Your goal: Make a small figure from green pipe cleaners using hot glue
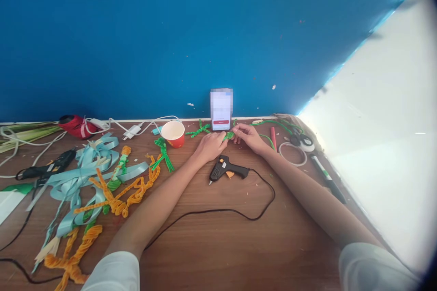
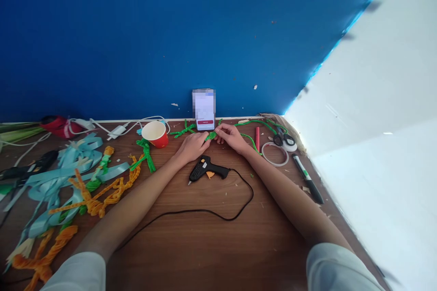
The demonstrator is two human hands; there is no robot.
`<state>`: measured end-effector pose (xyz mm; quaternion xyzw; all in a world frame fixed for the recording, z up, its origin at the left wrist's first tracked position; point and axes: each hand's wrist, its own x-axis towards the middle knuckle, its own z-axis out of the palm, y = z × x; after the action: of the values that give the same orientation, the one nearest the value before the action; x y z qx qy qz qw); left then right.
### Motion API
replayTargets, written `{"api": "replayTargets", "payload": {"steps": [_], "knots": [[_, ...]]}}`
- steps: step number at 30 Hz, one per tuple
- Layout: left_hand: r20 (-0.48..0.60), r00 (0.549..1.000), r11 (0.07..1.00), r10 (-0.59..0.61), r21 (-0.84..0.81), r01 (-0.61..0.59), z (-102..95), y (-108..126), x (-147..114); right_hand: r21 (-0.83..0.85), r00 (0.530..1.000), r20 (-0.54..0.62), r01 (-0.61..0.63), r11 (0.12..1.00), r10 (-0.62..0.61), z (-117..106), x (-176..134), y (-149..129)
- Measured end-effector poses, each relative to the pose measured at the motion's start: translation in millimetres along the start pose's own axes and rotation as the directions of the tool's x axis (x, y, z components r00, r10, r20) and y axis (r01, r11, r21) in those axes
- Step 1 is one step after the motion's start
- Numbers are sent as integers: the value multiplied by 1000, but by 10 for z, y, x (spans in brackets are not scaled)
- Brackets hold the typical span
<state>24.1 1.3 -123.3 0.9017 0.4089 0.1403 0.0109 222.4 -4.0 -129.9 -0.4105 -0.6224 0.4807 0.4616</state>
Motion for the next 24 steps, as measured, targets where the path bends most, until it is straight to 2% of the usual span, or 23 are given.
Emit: {"api": "replayTargets", "payload": {"steps": [6,14,24], "knots": [[-11,997,997,-76,-4,76,-21,-7,-25,-8,1000,18,15,1000,-15,-3,-2,35],[18,999,999,-34,-3,34,1,-37,-1,-57,1000,10,25,998,-25,7,-7,31],[-38,999,1000,-2,23,3,20,-45,-3,-206,997,21,72,976,-69,37,-22,18]]}}
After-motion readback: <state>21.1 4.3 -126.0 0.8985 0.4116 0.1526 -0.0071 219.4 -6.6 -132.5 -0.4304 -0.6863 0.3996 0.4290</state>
